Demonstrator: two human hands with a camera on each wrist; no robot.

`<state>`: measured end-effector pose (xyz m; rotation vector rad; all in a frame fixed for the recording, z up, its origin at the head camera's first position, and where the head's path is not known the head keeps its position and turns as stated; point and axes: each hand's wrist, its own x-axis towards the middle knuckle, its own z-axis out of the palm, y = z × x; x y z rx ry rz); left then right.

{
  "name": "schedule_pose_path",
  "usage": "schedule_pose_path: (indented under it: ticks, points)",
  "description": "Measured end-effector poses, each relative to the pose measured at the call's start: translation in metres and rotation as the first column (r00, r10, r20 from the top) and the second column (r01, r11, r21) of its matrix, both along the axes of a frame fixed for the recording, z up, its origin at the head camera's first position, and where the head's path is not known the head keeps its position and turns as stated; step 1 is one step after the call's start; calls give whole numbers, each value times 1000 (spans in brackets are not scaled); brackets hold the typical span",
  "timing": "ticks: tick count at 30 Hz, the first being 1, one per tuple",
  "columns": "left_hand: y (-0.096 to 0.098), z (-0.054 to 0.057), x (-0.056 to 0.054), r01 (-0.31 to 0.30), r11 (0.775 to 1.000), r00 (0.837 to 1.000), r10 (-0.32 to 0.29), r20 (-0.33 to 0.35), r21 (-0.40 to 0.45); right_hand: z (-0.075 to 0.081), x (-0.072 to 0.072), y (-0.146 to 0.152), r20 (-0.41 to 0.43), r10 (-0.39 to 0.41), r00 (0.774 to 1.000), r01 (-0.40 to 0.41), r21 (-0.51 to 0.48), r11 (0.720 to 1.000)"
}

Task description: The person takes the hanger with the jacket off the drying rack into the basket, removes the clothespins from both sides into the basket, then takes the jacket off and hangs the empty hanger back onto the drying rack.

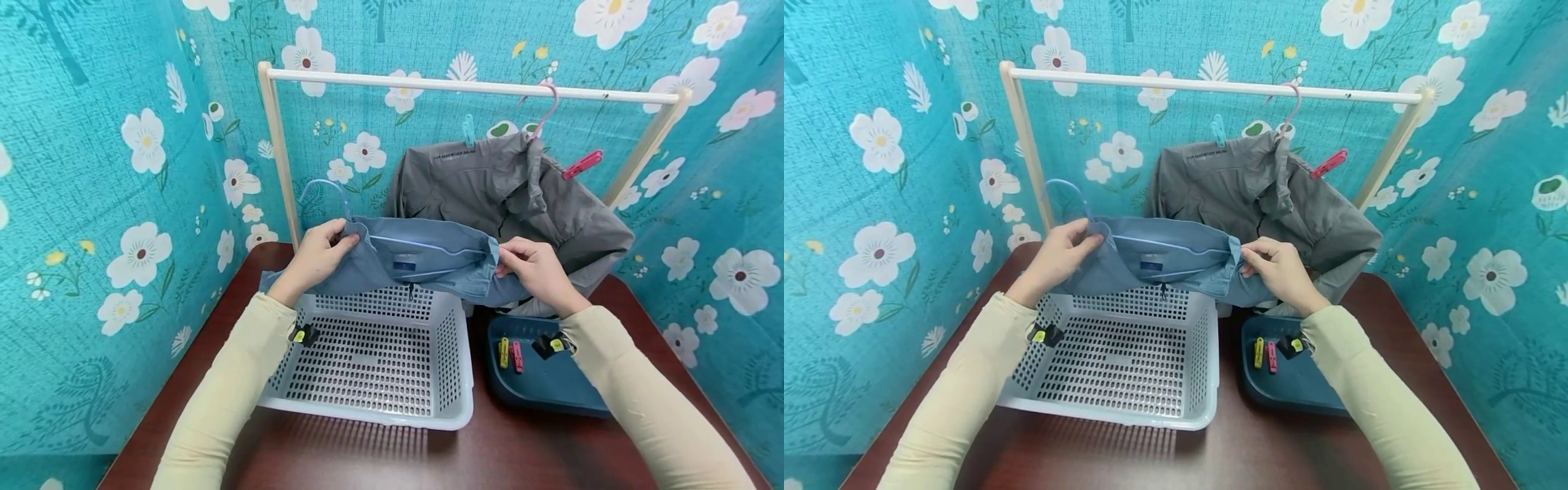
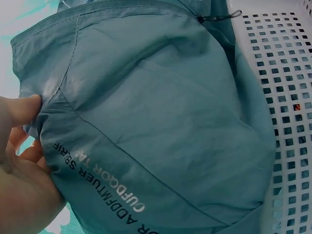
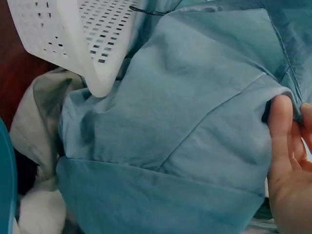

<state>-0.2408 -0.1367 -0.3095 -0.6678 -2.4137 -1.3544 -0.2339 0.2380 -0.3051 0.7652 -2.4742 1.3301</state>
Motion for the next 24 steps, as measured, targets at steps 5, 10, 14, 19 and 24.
schedule_pose_path:
  ticks: [5, 10, 14, 19, 24]
  points:
    - [-1, 2, 1, -1, 1000, 999, 3, 38, -30, -9, -8, 7, 126, 27, 992, -14, -103, 995]
    - [-1, 4, 2, 21, 997, 995, -14, 101, -72, -10, -10, 9, 286, 135, 949, -38, -320, 947]
    - [-1, 4, 2, 38, 999, 994, -34, 101, -37, -11, -11, 9, 321, 183, 929, -44, -397, 917]
    - [-3, 4, 0, 44, 999, 996, -46, 82, 24, -12, -12, 12, 356, 217, 909, -76, -371, 926]
    - [-4, 5, -1, 26, 999, 997, -29, 75, 46, -13, -13, 18, 401, 313, 861, -153, -382, 911]
